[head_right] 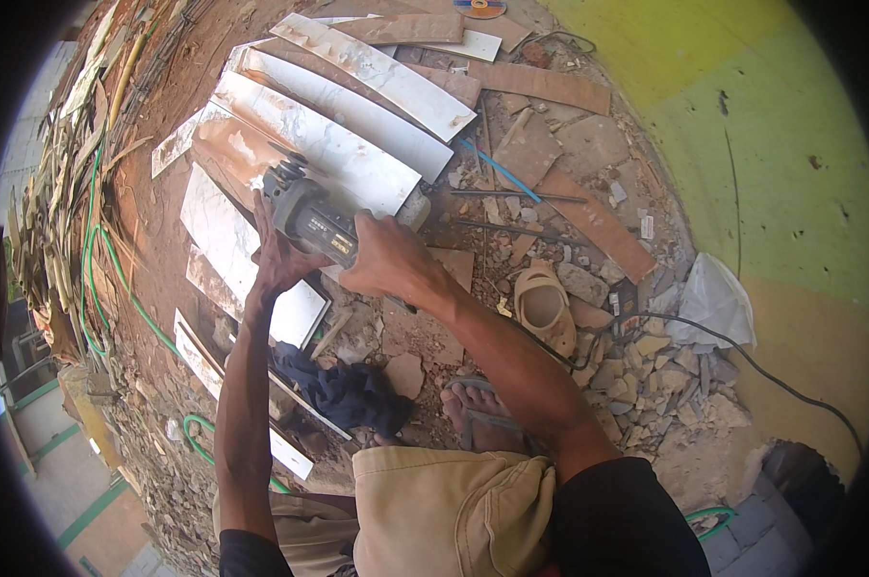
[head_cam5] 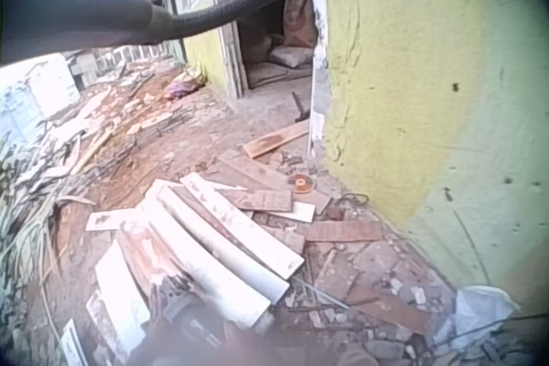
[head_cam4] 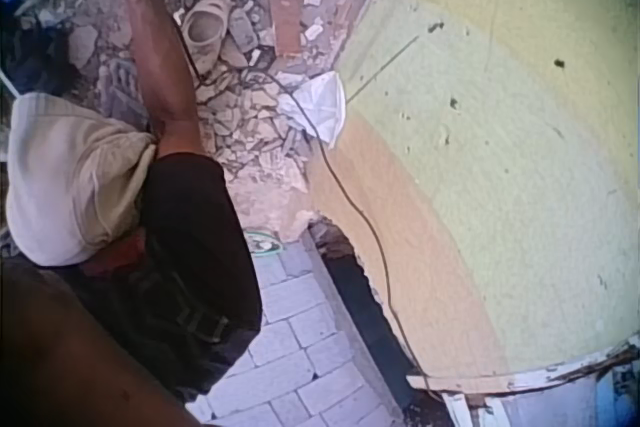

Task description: The person uses an angle grinder to smooth the edges of several white marble tiles. They adjust the grinder, wipe the tiles with a cloth, and continue grinding different tiles on the ground.

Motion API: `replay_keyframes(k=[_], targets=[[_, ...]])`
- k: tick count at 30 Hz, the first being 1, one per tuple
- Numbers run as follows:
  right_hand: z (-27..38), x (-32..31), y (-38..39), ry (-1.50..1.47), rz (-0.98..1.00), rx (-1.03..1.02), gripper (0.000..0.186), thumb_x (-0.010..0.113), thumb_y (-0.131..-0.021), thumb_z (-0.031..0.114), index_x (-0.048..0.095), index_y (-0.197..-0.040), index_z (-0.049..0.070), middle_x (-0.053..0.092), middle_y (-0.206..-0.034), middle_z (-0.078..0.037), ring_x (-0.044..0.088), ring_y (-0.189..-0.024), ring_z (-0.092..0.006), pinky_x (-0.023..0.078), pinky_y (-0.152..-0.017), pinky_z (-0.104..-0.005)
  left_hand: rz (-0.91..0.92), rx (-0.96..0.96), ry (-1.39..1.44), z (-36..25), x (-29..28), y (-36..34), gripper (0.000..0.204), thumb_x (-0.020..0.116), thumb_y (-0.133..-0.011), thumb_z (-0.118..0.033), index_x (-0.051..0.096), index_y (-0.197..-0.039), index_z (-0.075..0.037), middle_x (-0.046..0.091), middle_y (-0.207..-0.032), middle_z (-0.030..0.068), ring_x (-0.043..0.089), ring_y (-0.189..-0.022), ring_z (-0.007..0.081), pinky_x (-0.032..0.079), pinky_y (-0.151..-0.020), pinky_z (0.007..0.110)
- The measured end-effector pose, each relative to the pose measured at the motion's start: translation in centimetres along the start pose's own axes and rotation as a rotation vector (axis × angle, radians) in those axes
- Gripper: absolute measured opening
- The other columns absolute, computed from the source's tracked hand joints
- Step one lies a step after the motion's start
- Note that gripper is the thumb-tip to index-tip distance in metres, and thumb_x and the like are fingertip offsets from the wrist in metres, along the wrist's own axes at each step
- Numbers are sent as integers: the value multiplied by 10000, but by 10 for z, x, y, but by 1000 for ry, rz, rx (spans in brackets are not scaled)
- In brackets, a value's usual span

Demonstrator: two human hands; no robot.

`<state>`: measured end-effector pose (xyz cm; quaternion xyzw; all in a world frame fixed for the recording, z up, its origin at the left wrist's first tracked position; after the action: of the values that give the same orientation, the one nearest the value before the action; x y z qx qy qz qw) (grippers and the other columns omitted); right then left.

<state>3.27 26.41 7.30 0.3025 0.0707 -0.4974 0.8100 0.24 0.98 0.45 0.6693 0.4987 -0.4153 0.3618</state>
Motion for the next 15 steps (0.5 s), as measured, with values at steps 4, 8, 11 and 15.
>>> replay_keyframes(k=[4, 8, 11, 15], targets=[[2, -3, 6, 11, -6, -4, 542, 748, -698, 229, 585, -1100, -95, 703, -1002, -320, 710, -972, -477, 568, -858, -501, 0, -4, -11, -1, -1, 0, 1741, 986, -388, -641, -58, -1609, 29, -48, -1668, 335, -28, -1571, 450, 131, -1275, 520], [0, -5, 11, 26, -10, 15, 542, 754, -698, 240, 587, -1094, -89, 704, -988, -311, 712, -960, -473, 566, -855, -505, 11, -32, 0, -3, -1, 0, 1746, 983, -387, -646, -62, -1605, 43, -47, -1663, 346, -30, -1570, 453, 120, -1276, 519], [-4, -2, 12, 9, -6, 8, 542, 760, -698, 245, 590, -1094, -83, 704, -985, -308, 714, -954, -469, 567, -851, -504, 6, -29, -4, -1, -1, 0, 1748, 980, -387, -651, -61, -1601, 53, -46, -1661, 350, -29, -1570, 454, 111, -1277, 517], [-7, -2, 14, 8, -6, 17, 535, 763, -697, 240, 593, -1090, -81, 705, -979, -304, 719, -949, -460, 569, -845, -496, -11, -35, 67, -4, -2, 1, 1746, 978, -390, -655, -57, -1599, 61, -41, -1659, 356, -29, -1569, 458, 110, -1276, 519]])
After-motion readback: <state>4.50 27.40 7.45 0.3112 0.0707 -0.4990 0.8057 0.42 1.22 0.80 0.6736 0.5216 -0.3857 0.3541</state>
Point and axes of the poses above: each hand's wrist, its own y-axis away from the middle knuckle, its own x-axis out of the palm, z = x × y, the point moved 1 cm from there along -y, towards the middle knuckle
